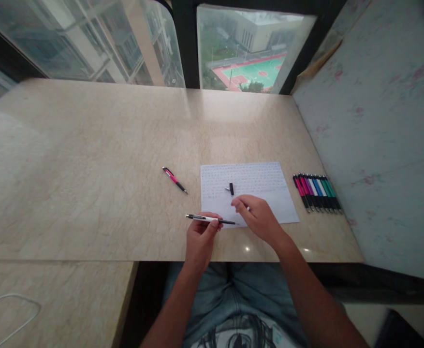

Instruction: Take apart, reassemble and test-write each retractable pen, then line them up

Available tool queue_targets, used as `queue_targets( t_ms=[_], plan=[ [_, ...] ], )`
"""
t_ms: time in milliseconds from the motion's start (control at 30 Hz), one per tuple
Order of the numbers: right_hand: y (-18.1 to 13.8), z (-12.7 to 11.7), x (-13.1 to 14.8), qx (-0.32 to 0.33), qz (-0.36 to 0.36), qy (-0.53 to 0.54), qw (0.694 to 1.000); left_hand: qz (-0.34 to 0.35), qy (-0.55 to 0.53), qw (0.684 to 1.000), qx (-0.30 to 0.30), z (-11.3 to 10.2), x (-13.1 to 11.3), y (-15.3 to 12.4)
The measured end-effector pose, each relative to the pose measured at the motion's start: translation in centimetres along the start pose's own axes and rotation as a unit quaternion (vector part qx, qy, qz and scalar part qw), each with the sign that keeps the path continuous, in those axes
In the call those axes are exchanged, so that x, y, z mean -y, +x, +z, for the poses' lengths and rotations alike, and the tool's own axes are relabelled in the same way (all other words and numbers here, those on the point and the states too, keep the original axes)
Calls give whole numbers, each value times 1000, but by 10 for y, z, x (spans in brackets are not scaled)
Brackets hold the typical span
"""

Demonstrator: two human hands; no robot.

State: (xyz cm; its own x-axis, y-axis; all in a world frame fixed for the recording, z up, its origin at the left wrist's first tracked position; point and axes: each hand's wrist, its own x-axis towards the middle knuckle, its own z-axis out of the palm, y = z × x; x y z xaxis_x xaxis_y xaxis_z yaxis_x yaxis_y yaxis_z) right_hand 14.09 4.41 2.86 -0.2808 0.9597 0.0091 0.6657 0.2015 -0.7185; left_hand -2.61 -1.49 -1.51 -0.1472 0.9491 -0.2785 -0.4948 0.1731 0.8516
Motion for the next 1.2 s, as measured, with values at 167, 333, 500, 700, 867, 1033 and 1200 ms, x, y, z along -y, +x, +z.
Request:
queue_targets(
  t_ms=[167,333,500,700,867,1033,1200],
  plan=[
    [-25,5,7,140,-18,117,983,-14,15,1000,15,-3,0,-1],
    [-35,12,0,84,0,135,987,-37,-39,998,14,-2,0,-2],
    [-42,18,-2,-11,-105,8,994,-22,-26,999,-19,0,2,-2],
    [-42,13,3,-30,-56,28,998,-26,-15,999,-20,1,1,-2],
    [-40,8,4,51,-24,87,995,-34,-26,999,-25,1,-2,-2],
    [-40,10,5,-3,-3,146,989,-47,-59,997,-33,1,-3,-1],
    [-38,9,6,41,-3,108,993,-48,-74,996,-30,-1,-3,-1]
  ],
)
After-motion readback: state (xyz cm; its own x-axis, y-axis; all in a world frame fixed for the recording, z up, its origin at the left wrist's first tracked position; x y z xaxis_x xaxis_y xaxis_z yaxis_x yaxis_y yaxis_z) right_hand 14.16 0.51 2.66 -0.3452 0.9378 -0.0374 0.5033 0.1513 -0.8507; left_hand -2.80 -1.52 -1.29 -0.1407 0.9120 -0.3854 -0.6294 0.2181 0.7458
